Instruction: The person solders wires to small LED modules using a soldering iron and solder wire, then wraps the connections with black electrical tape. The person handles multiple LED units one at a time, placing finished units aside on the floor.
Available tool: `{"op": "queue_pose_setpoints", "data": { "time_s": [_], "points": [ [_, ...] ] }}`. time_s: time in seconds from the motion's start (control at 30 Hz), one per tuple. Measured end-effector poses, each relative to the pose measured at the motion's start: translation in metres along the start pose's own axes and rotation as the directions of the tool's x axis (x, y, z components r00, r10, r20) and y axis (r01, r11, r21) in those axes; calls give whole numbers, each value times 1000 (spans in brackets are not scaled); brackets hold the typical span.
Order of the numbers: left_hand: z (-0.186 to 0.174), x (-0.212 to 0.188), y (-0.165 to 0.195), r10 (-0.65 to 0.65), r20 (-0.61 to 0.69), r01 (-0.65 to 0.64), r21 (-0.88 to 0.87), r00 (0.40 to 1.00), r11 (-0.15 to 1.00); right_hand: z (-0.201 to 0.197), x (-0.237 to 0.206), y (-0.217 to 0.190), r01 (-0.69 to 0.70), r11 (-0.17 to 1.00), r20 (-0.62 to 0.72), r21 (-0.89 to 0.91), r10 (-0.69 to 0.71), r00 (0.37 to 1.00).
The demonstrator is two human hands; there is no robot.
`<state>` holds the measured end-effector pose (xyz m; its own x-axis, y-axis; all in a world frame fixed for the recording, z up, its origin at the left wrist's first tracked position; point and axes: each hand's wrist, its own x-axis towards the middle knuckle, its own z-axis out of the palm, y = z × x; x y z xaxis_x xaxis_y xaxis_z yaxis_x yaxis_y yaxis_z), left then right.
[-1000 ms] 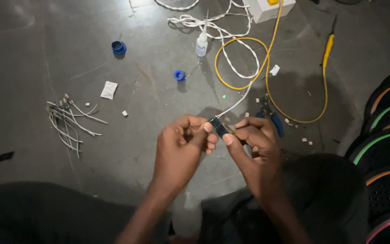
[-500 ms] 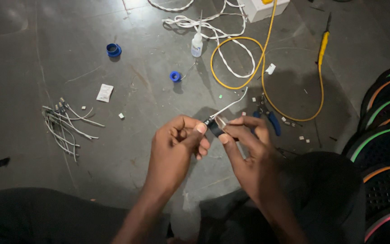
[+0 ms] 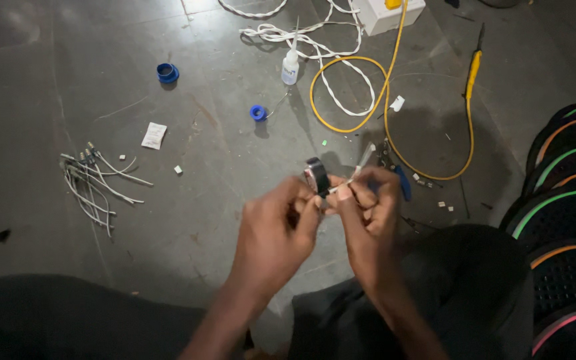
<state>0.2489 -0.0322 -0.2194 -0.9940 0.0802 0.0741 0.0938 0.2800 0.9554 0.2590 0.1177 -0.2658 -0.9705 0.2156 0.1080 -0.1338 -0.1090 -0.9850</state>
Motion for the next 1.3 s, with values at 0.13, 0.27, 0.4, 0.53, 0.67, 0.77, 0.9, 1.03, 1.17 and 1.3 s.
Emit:
{"op": "queue_pose_setpoints", "data": {
  "time_s": [0.13, 0.27, 0.4, 0.53, 0.67, 0.77, 0.9, 1.03, 1.17, 1.3],
  "points": [
    [6, -6, -4, 165, 21, -166, 134, 986, 977, -6, 4, -6, -26, 954, 102, -299, 59, 993],
    [16, -9, -9, 133, 80, -151, 299, 988, 942, -10, 7, -4, -183, 975, 153, -125, 201, 968],
    [21, -11, -9, 104, 29, -108, 254, 994, 961, -9, 9, -3, -445, 889, 168, 107, 425, 890],
    [18, -7, -7, 38, 9, -39, 230, 999, 973, -9, 12, -12, -466, 865, 203, 185, 431, 879],
    [16, -5, -7, -97, 26, 88, 248, 995, 965, -8, 13, -20, -493, 837, 223, 238, 447, 866],
    [17, -4, -10, -7, -3, 7, 236, 1000, 972, -10, 12, -20, -524, 826, 176, 210, 495, 851],
    [16, -6, -16, 94, -30, -87, 189, 995, 978, -19, 12, -17, -494, 829, 193, 261, 457, 868],
    [18, -7, -17, 231, -61, -223, 113, 971, 968, -30, 13, -17, -420, 818, 285, 393, 326, 901],
    [21, -9, -14, 267, -58, -260, 105, 962, 960, -32, 13, -18, -418, 826, 278, 378, 330, 902],
    [21, -9, -11, 216, -31, -212, 112, 976, 971, -29, 12, -21, -393, 836, 271, 383, 305, 913]
  ]
}}
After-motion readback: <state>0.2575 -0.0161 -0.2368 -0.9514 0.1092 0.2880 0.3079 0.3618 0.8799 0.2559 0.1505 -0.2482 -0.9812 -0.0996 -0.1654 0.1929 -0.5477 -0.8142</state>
